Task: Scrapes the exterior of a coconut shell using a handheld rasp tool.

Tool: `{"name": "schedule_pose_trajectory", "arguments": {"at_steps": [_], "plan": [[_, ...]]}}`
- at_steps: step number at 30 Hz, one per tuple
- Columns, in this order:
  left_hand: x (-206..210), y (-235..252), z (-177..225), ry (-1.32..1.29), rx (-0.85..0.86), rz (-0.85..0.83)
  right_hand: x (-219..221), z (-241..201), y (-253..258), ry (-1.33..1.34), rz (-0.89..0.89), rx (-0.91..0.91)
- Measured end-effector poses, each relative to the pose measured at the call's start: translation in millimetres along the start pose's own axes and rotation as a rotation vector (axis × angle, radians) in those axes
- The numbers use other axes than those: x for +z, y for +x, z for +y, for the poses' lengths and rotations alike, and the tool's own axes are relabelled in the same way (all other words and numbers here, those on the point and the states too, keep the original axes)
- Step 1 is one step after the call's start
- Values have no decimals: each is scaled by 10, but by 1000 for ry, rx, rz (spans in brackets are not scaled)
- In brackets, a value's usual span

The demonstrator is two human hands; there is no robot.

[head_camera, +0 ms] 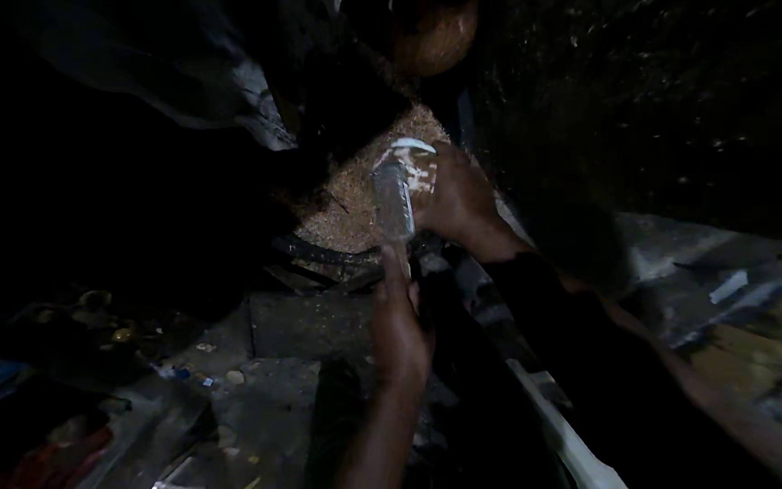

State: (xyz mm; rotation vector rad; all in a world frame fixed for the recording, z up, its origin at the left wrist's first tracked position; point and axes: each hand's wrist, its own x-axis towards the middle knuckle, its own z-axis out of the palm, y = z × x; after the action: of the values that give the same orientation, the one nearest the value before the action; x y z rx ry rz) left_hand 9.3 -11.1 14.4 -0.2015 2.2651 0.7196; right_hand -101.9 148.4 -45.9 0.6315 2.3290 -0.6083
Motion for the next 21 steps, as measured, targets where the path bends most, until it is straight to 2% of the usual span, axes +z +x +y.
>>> {"name": "schedule_pose_trajectory", "arguments": {"at_steps": [2, 3, 5, 7, 9, 11, 14, 15, 17, 19, 20, 21], "plan": [[-69, -73, 26, 86, 8, -16, -164, -95, -192, 34, -45, 54], [-158, 57, 75, 103, 2, -21, -355, -199, -347, 80, -109, 76], [-265, 381, 121, 91, 14, 18, -455, -276, -481, 85, -124, 52], [-205, 404, 18, 56, 50, 61, -314, -226, -367, 6, -91, 12], [-114, 147, -176, 52, 112, 78, -43, -128, -33, -78, 17, -9], [-159, -118, -244, 87, 131, 45, 81, -80, -24, -92, 49, -11], [-441, 254, 95, 172, 83, -11, 108, -159, -40, -73, 55, 9], [-467, 435, 194, 187, 65, -34, 119, -152, -33, -66, 55, -3], [-337, 576, 145, 175, 119, -14, 99, -13, -38, -16, 75, -62], [-183, 389, -137, 106, 179, 29, -166, 80, -232, 105, 53, -109], [-135, 250, -281, 35, 186, 41, -511, -26, -435, 222, -66, -32], [-105, 140, -385, -41, 165, 37, -849, -174, -536, 293, -219, 120]]}}
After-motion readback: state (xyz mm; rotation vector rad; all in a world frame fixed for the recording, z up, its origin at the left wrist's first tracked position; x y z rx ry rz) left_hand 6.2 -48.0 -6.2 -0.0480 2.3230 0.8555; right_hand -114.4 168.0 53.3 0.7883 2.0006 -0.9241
